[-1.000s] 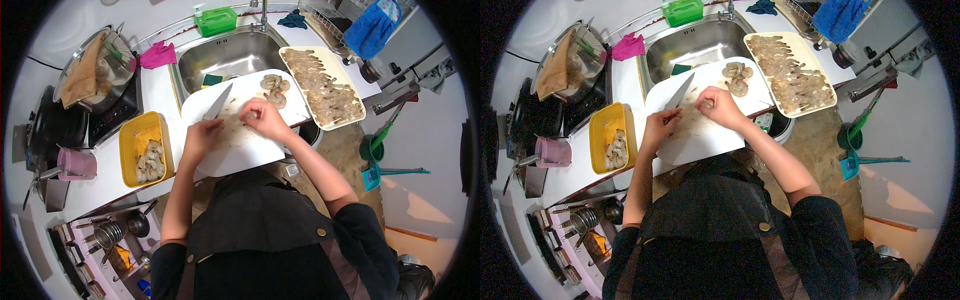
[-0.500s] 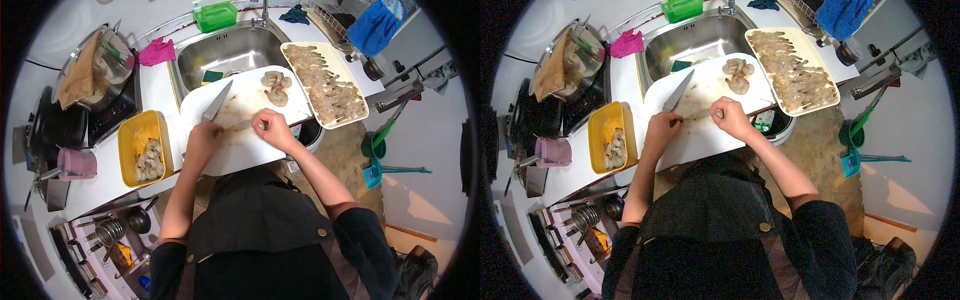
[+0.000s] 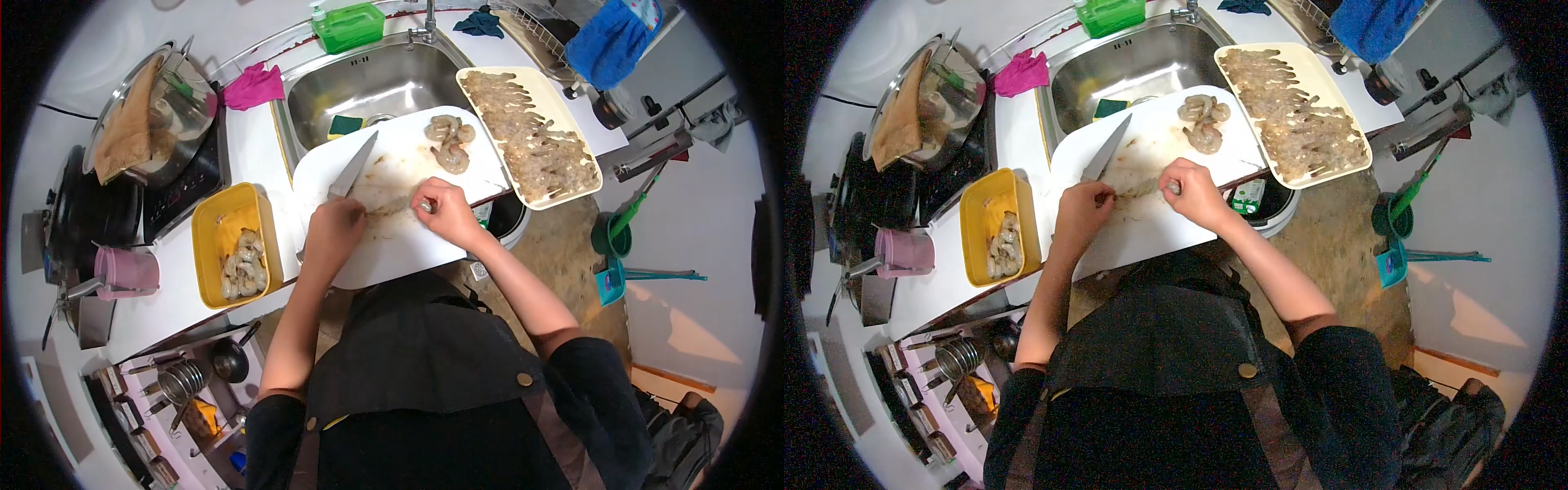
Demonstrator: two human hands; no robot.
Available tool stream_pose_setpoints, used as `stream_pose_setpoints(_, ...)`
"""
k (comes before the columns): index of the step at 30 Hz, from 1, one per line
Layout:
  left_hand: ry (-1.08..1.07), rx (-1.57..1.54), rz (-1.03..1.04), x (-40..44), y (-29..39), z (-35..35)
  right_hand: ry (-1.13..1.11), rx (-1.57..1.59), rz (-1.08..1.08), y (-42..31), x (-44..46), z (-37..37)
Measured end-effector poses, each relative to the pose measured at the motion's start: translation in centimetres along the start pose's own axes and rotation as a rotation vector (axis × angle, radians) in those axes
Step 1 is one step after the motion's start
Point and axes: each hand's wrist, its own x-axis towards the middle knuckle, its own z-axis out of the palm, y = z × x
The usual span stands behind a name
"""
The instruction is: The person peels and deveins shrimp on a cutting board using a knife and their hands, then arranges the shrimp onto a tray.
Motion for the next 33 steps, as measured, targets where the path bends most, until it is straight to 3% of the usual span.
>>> stream_pose_setpoints(7, -0.064, 0.275, -0.106, -0.6, 0.6, -0.4, 0.008, 0.013, 0.031, 0.1, -0.2, 0.0)
stream_pose_setpoints(13, 0.099, 0.394, -0.083, -1.3, 1.5, -1.0, 0.031, 0.041, 0.001, 0.6, -0.4, -0.3)
stream_pose_setpoints(16, 0.081, 0.314, -0.121, -1.3, 1.5, -1.6, 0.01, 0.039, 0.028, 0.1, -0.1, -1.2)
stream_pose_setpoints(19, 0.026, 0.204, 0.03, -0.3, 2.2, -1.7, -0.024, 0.088, 0.035, -0.8, -0.2, -1.3)
stream_pose_setpoints(22, -0.179, -0.273, 0.116, 1.3, 1.9, 0.8, -0.014, 0.185, -0.074, -2.0, 1.2, -0.8)
stream_pose_setpoints(23, -0.275, -0.376, -0.008, 1.5, 1.7, 1.2, -0.013, 0.195, -0.1, -2.5, 1.4, -0.6)
stream_pose_setpoints(26, -0.277, -0.201, -0.098, 1.9, 1.3, 1.1, -0.036, 0.177, -0.087, -3.1, 1.5, -0.9)
stream_pose_setpoints(29, -0.178, -0.026, 0.109, 0.7, 2.0, 0.1, -0.086, 0.03, -0.103, -2.7, 0.4, -1.0)
stream_pose_setpoints(31, -0.181, 0.011, 0.148, -0.1, 1.5, 1.4, -0.163, -0.149, -0.193, -1.5, -0.2, -0.7)
stream_pose_setpoints(33, -0.165, 0.04, 0.164, -0.7, 1.4, 2.0, -0.171, -0.119, -0.153, -0.8, -1.0, -0.6)
